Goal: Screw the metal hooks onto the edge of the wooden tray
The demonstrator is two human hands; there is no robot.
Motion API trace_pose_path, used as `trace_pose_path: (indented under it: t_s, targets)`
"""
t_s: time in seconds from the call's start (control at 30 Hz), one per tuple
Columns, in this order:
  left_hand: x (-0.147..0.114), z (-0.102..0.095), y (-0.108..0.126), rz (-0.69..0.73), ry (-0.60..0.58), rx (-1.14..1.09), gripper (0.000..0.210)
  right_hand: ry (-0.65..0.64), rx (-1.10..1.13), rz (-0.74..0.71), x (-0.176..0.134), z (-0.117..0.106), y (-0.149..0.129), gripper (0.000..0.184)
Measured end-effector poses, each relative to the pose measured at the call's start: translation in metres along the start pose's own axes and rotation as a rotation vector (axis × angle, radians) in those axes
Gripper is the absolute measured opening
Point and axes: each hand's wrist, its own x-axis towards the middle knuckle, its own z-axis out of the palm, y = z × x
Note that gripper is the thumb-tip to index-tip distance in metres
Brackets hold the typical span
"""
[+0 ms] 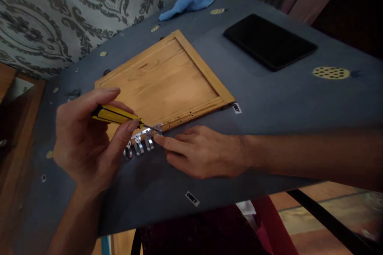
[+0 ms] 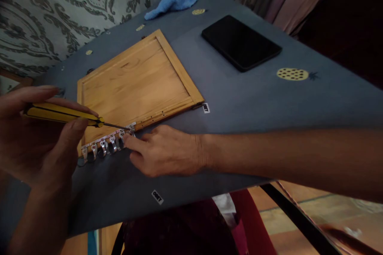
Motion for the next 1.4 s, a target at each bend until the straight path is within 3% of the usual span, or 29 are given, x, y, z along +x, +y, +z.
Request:
trace_pose_path:
  t_s: [0.13, 0.47, 0.8, 1.4]
  targets:
    - [0.001, -0.001, -0.004, -0.008, 0.045, -0.033, 0.052, 0.006, -0.001, -0.020, 0.000, -0.001, 0.001, 0.031]
    - [0.001, -0.002, -0.002, -0.002, -0.014, -0.026, 0.055, -0.038, 0.015, -0.009, -0.001, 0.001, 0.000, 0.033]
    - [-0.001, -0.007, -0.008, 0.034, 0.228, 0.206, 0.046, 0.017, 0.006, 0.001, -0.001, 0.003, 0.000, 0.032]
    - [-0.001, -0.005, 0.002, -0.002, 0.116, 0.197, 0.055, -0.024, 0.059, -0.003, 0.000, -0.001, 0.002, 0.030]
